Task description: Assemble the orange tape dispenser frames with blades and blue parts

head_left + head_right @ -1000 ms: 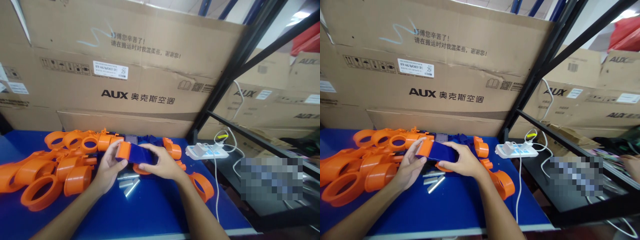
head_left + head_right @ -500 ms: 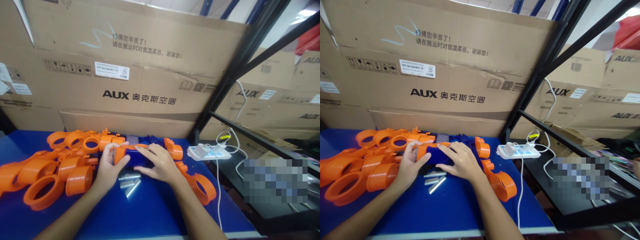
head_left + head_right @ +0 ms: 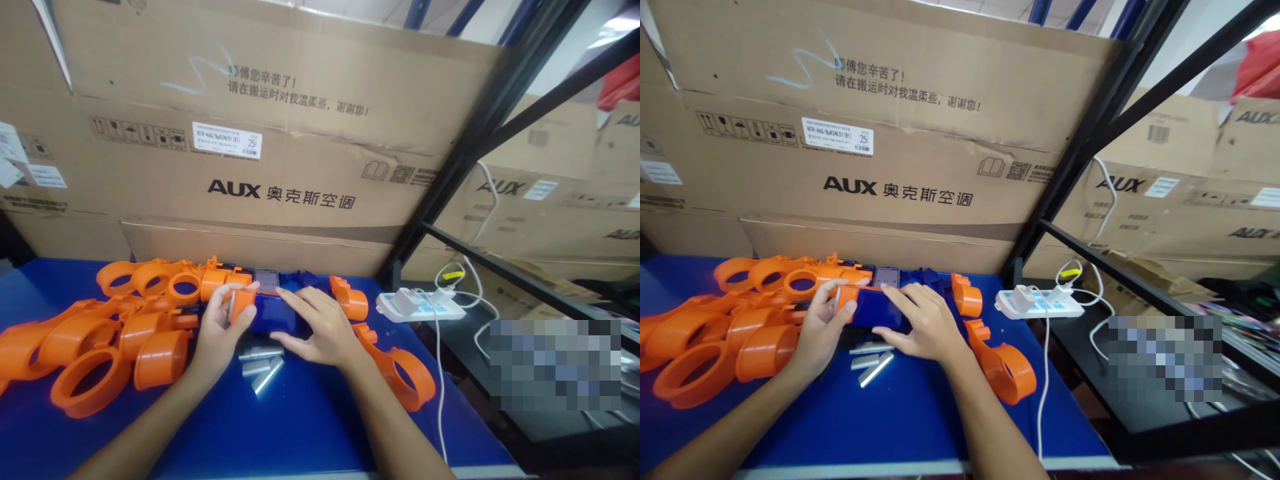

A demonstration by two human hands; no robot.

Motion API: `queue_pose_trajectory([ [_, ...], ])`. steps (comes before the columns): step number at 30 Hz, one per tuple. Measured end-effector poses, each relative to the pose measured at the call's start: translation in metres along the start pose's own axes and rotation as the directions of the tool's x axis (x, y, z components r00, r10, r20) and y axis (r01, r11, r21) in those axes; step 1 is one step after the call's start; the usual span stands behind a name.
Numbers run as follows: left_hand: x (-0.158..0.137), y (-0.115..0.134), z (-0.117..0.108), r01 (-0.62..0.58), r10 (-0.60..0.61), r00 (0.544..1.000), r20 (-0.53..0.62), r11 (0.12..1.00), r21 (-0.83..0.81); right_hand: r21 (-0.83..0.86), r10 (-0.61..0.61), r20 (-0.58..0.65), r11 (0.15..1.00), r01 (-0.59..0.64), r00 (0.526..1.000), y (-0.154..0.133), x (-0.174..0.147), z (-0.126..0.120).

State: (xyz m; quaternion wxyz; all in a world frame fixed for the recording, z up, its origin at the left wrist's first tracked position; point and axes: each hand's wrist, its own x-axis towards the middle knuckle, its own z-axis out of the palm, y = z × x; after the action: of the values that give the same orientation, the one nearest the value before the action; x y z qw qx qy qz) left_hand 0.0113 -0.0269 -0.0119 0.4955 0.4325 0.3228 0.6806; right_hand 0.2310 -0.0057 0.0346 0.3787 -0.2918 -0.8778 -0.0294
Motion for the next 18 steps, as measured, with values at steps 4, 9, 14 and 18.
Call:
queue_pose_trajectory([
  [4, -0.004, 0.000, 0.001, 0.002, 0.006, 0.991, 0.132, 0.998, -0.058, 0.147, 0.122, -0.051, 0.983, -0.114, 0.991, 0.000, 0.000, -0.004],
  [9, -0.014, -0.002, 0.002, 0.017, -0.026, 0.953, 0.303, 0.999, 0.032, 0.426, 0.373, -0.023, 0.843, -0.329, 0.927, -0.003, 0.003, 0.003],
  [14, -0.018, -0.001, 0.002, 0.092, -0.097, 0.948, 0.304, 0.995, 0.033, 0.427, 0.490, 0.056, 0.776, -0.464, 0.870, -0.016, 0.004, 0.020],
  [18, -0.021, 0.003, 0.004, 0.103, -0.118, 0.945, 0.304, 0.993, 0.065, 0.372, 0.513, 0.031, 0.791, -0.486, 0.858, -0.023, 0.005, 0.025],
])
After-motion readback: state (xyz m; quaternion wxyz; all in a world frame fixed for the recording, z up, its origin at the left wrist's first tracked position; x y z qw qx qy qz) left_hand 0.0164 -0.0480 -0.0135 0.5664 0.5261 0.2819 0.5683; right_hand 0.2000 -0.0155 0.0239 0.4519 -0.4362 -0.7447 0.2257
